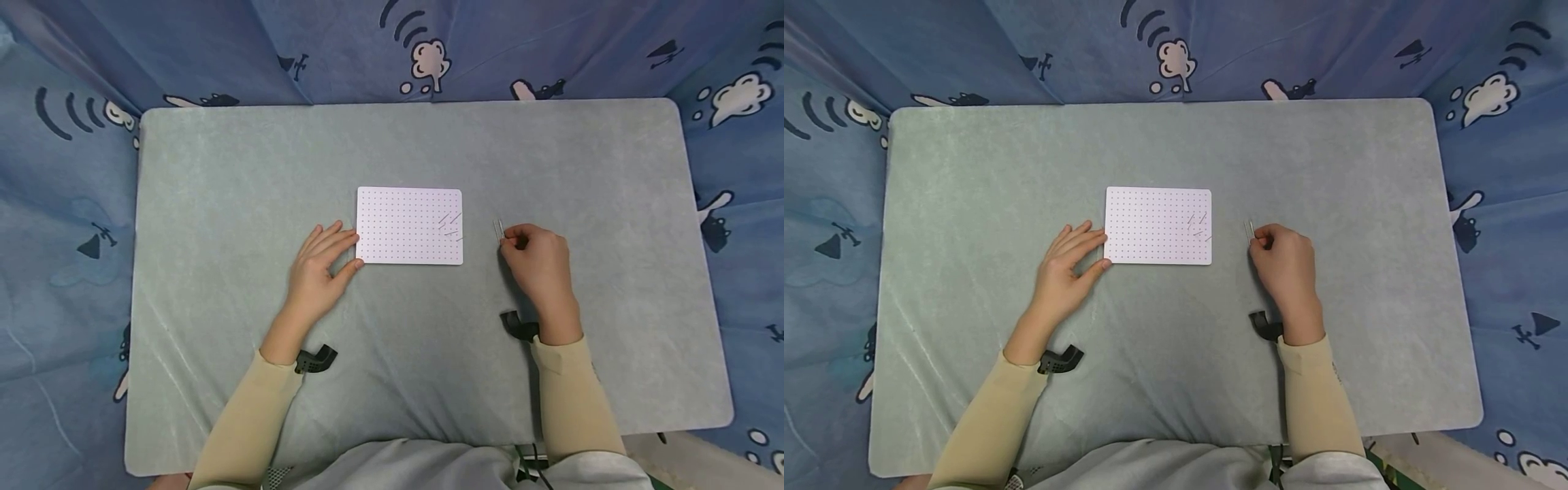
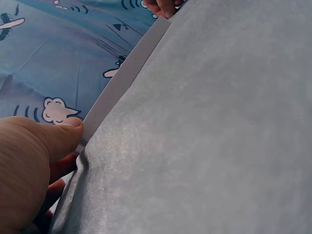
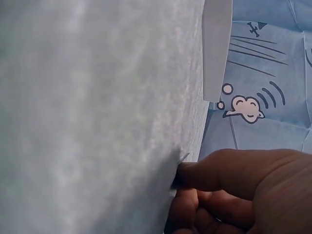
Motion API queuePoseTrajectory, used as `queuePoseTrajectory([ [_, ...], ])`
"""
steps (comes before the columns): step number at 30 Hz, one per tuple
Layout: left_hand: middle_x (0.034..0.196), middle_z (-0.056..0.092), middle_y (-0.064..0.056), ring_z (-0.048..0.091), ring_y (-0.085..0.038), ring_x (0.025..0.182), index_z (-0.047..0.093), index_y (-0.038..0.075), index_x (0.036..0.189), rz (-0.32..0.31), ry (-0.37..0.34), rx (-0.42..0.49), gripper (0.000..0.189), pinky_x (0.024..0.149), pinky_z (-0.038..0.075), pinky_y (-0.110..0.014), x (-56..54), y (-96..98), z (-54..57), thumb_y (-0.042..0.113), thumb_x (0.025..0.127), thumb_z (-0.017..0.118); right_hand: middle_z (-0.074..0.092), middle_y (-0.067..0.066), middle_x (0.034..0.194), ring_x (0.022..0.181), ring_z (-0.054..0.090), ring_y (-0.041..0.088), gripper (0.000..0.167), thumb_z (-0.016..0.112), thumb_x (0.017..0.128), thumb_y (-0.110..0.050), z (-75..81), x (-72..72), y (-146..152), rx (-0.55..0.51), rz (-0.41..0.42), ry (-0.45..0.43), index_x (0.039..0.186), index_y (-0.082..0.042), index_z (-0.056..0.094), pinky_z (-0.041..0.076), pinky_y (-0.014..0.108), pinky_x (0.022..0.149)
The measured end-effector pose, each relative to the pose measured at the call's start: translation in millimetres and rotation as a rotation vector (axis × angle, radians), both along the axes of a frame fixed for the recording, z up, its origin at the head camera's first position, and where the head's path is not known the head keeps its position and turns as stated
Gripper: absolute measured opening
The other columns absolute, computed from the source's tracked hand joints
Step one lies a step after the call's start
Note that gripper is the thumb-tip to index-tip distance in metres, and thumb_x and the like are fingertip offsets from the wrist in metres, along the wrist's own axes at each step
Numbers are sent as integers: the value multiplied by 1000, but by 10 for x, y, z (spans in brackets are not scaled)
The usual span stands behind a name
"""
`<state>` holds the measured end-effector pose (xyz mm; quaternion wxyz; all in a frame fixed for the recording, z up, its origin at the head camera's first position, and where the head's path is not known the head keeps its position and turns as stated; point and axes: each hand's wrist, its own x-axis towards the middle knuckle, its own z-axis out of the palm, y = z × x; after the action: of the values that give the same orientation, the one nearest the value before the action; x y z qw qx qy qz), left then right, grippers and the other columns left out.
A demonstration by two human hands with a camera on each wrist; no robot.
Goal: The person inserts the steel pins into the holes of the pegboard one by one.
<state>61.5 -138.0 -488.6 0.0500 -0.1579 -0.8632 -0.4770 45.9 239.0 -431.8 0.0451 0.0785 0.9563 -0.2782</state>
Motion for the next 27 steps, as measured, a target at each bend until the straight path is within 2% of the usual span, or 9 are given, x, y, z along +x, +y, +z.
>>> queuePoseTrajectory([
  [20, 143, 71, -15, 54, -34, 149, 75, -1, 135, 0, 2, -3, 47, 136, 24, -45, -5, -4, -9, 16, 94, 89, 74, 18, 92, 79, 65, 31, 17, 67, 103, -9, 13, 0, 38, -10, -20, 9, 107, 1, 79, 47, 36, 69],
  [27, 143, 72, -14, 54, -33, 149, 75, -1, 135, -1, -9, -16, 45, 136, 23, -44, -7, -2, -2, 15, 95, 88, 77, 20, 97, 82, 67, 31, 22, 64, 105, -12, 31, 7, 73, -20, -37, 54, 112, 2, 81, 45, 30, 70],
])
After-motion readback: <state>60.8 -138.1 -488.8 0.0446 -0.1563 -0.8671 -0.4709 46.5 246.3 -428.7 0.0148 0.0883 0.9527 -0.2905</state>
